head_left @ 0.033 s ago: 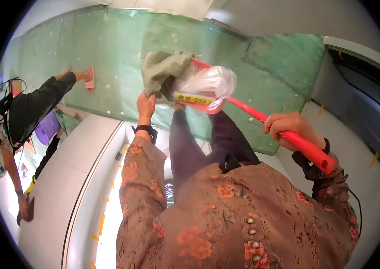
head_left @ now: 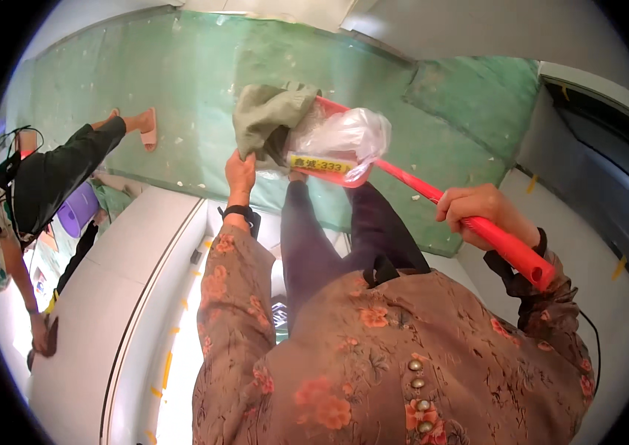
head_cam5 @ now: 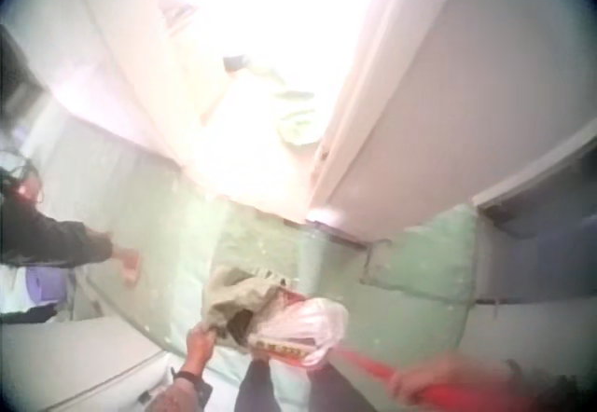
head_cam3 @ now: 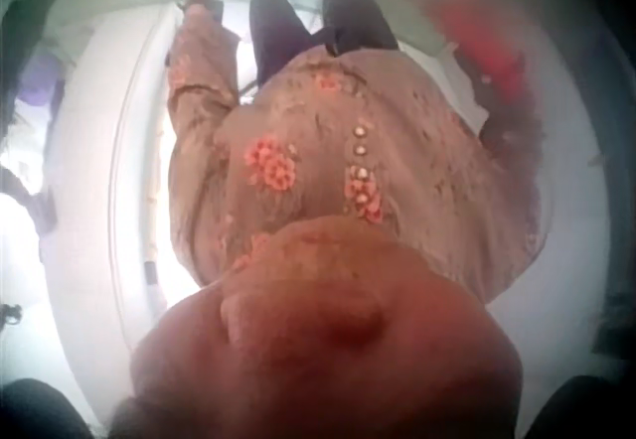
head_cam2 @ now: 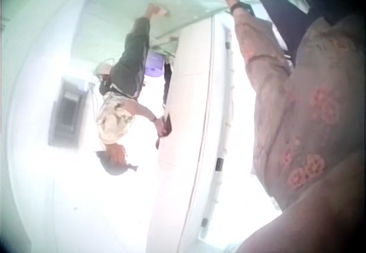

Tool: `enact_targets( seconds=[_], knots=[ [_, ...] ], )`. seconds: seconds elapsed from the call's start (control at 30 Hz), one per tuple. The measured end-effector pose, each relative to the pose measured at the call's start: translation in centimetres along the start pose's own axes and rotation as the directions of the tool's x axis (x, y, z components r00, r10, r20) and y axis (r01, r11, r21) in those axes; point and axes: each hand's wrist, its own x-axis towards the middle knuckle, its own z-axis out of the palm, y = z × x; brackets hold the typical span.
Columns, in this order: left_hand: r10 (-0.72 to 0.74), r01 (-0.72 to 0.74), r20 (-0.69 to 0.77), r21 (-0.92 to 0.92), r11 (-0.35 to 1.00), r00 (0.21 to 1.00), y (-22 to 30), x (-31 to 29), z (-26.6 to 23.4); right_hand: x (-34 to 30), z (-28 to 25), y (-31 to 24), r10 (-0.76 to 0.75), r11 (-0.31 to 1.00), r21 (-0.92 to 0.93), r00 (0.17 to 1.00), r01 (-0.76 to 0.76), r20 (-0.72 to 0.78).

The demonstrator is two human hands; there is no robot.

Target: The person sweeps debris from the edges and floor of a room under renovation using a broom and dustpan, then places the debris into a bag.

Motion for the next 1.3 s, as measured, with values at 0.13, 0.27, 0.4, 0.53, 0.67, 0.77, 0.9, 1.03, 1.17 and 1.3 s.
enact_targets(
  seconds=[0.13,0.27,0.4,0.53,0.67,0.77,0.9,1.03,1.17,1.3],
  knots=[
    [-0.099,0.106,-0.111,0.058,0.993,0.989,-0.2,0.9,-0.5,2.5,-0.9,-0.4,-0.032,0.999,-0.003,0.992,0.032,0.124],
    [-0.083,0.085,-0.125,0.014,0.996,0.989,-0.3,1.3,-0.5,4.1,-2.2,-1.1,-0.102,0.994,0.069,0.971,0.089,0.218],
    [-0.058,0.050,-0.200,-0.048,0.998,0.978,-1.1,1.4,-0.8,5.0,-3.0,-1.3,-0.094,0.996,0.021,0.946,0.092,0.311],
    [-0.089,0.063,-0.218,-0.122,0.990,0.972,-2.5,1.4,-1.6,5.6,-3.0,-1.4,-0.126,0.992,0.018,0.934,0.127,0.334],
    [-0.074,0.060,-0.130,-0.106,0.993,0.989,-2.5,1.4,-1.9,6.7,-3.3,-1.7,-0.027,0.999,-0.015,0.914,0.036,0.405],
    [0.080,-0.077,0.047,-0.060,0.995,0.996,-2.2,0.4,-2.2,7.7,-3.7,-2.0,-0.066,0.997,0.058,0.924,0.047,0.376],
    [0.116,-0.148,0.181,0.173,0.974,0.977,-3.5,-2.9,-3.1,7.9,-4.2,-2.2,-0.079,0.997,0.042,0.922,0.068,0.380],
    [0.120,-0.190,0.243,0.291,0.937,0.962,-6.5,-6.5,-3.4,7.4,-3.8,-1.4,-0.165,0.986,0.017,0.940,0.168,0.298],
    [0.106,-0.178,0.202,0.382,0.907,0.974,-8.6,-9.6,-1.8,6.4,-3.3,-0.7,-0.140,0.983,-0.084,0.963,0.164,0.231],
    [0.073,-0.138,0.149,0.491,0.860,0.986,-10.0,-10.6,-0.9,6.1,-4.0,-0.8,-0.211,0.970,-0.091,0.967,0.225,0.142]
  ],
)
